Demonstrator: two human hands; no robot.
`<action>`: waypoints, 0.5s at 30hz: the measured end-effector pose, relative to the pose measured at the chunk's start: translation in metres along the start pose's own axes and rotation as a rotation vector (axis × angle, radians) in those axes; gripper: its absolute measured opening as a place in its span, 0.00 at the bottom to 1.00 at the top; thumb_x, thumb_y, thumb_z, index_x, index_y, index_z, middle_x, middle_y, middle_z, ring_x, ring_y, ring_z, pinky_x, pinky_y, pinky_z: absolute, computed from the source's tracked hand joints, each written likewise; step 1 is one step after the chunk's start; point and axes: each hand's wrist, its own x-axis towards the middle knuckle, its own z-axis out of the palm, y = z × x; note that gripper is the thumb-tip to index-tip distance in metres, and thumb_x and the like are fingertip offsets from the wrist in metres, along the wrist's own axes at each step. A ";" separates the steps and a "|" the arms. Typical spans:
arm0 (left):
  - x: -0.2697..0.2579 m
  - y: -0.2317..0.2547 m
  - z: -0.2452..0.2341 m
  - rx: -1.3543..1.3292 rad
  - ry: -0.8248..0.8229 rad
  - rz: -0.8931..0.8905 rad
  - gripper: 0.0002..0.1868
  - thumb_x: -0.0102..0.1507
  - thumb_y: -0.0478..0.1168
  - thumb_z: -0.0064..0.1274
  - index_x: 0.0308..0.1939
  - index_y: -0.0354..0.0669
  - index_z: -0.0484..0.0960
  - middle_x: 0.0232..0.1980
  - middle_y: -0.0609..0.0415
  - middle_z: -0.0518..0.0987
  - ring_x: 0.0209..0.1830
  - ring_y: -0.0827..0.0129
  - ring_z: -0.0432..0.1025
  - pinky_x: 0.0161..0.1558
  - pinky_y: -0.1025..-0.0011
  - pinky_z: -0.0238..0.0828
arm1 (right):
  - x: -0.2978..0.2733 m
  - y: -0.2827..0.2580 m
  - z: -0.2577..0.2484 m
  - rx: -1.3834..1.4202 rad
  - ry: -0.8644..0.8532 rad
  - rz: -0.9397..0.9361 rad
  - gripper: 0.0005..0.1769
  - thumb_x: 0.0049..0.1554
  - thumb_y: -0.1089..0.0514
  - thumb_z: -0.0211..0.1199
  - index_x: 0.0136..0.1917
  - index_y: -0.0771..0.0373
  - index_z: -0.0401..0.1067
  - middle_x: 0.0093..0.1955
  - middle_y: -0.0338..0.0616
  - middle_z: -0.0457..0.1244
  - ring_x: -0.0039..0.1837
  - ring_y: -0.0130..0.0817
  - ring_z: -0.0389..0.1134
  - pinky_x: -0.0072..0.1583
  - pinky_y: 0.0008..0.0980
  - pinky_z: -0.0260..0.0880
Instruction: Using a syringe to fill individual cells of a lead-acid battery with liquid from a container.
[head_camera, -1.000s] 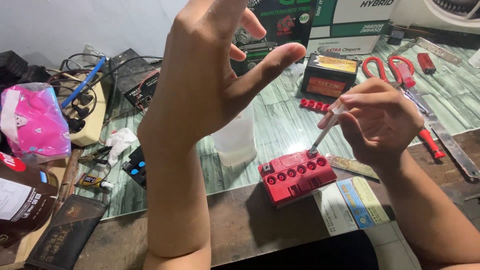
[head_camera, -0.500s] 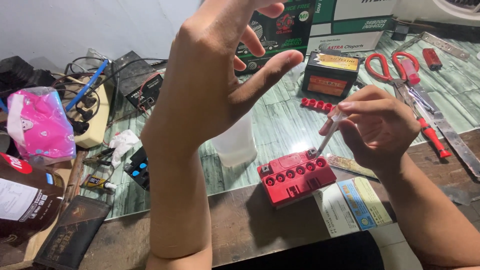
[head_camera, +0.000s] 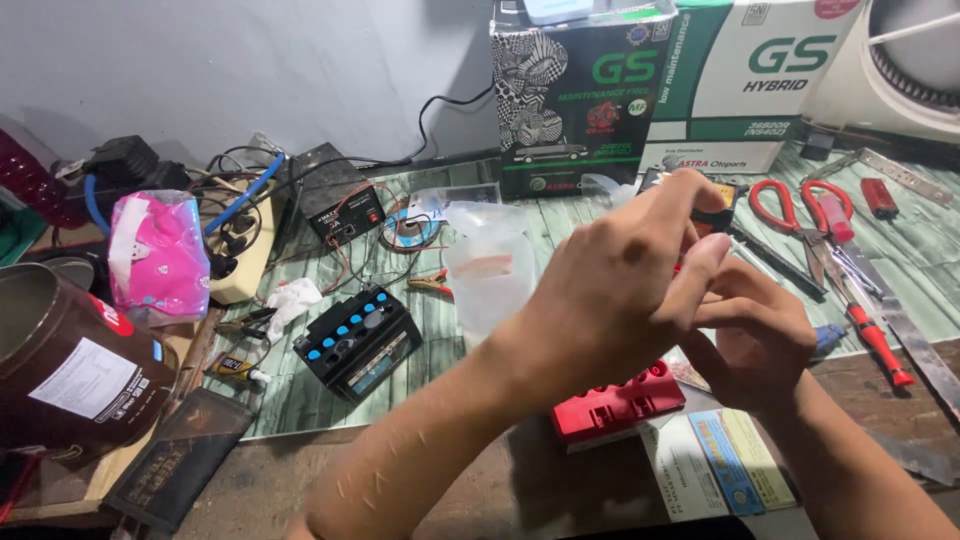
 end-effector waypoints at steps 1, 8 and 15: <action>-0.003 0.003 0.007 -0.134 0.078 -0.109 0.16 0.67 0.49 0.37 0.55 0.47 0.67 0.41 0.51 0.81 0.38 0.54 0.79 0.40 0.55 0.73 | 0.004 -0.004 -0.001 -0.011 0.025 0.034 0.03 0.56 0.66 0.62 0.41 0.64 0.69 0.44 0.57 0.65 0.44 0.41 0.69 0.50 0.34 0.68; -0.058 -0.033 0.053 -0.486 0.069 -0.286 0.19 0.68 0.54 0.37 0.53 0.45 0.66 0.39 0.53 0.74 0.31 0.65 0.70 0.39 0.63 0.67 | 0.025 -0.016 -0.003 0.105 -0.035 0.061 0.06 0.52 0.70 0.64 0.42 0.63 0.70 0.37 0.47 0.66 0.38 0.32 0.69 0.43 0.26 0.71; -0.058 -0.055 0.061 -0.779 -0.034 -0.278 0.16 0.67 0.50 0.44 0.50 0.42 0.69 0.44 0.50 0.77 0.41 0.69 0.68 0.45 0.69 0.66 | 0.072 -0.026 -0.039 -0.063 -0.453 0.113 0.03 0.52 0.61 0.67 0.38 0.58 0.74 0.38 0.38 0.69 0.35 0.29 0.71 0.38 0.25 0.71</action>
